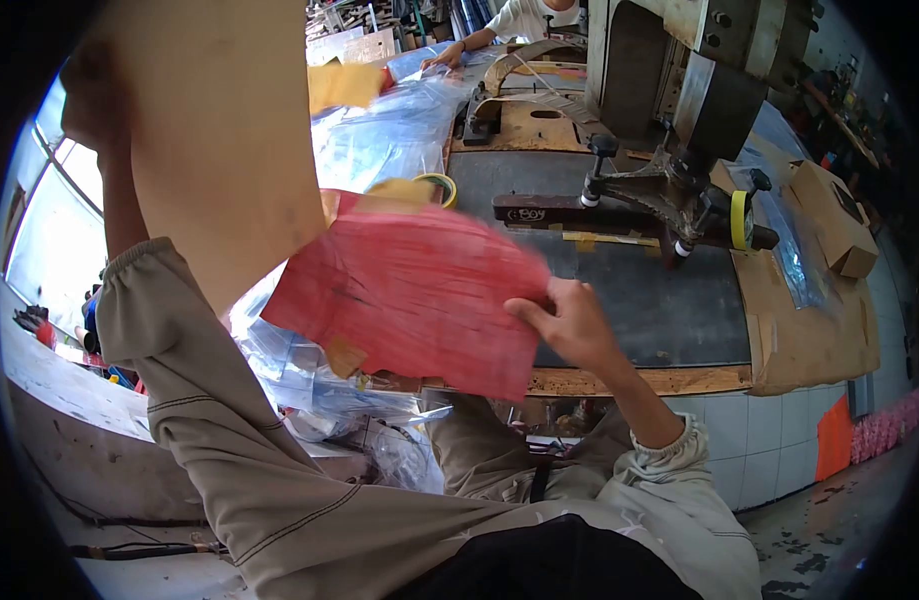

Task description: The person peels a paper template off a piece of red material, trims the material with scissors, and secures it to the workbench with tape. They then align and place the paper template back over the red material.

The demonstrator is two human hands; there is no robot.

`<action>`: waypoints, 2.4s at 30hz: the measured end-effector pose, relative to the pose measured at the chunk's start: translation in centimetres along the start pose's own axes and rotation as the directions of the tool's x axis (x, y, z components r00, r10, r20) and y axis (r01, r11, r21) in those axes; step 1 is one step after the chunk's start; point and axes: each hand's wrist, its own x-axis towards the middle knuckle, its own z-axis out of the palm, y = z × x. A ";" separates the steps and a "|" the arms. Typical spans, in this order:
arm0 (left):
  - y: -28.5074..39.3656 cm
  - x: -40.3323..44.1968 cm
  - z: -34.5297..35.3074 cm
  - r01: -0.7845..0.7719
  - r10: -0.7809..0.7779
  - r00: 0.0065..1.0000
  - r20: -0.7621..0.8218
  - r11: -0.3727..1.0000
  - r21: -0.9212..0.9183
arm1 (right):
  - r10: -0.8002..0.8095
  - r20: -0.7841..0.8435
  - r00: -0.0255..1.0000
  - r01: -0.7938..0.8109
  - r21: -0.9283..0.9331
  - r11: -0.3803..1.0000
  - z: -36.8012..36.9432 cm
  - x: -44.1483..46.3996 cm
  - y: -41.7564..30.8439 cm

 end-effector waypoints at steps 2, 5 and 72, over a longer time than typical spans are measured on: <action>0.1 -0.4 -0.8 0.071 -0.070 0.997 0.030 0.997 -0.012 | 0.076 -0.051 0.996 -0.072 0.071 0.995 -0.5 -0.6 1.8; -0.5 -0.9 -0.7 0.148 -0.155 0.985 0.081 0.986 0.080 | 0.108 -0.042 0.993 -0.101 0.141 0.985 -1.9 -1.3 3.1; -23.6 -36.0 -26.1 0.948 -0.960 -0.036 0.279 0.056 0.314 | -0.075 -0.813 0.578 -0.253 -0.266 0.930 -16.4 -15.7 14.9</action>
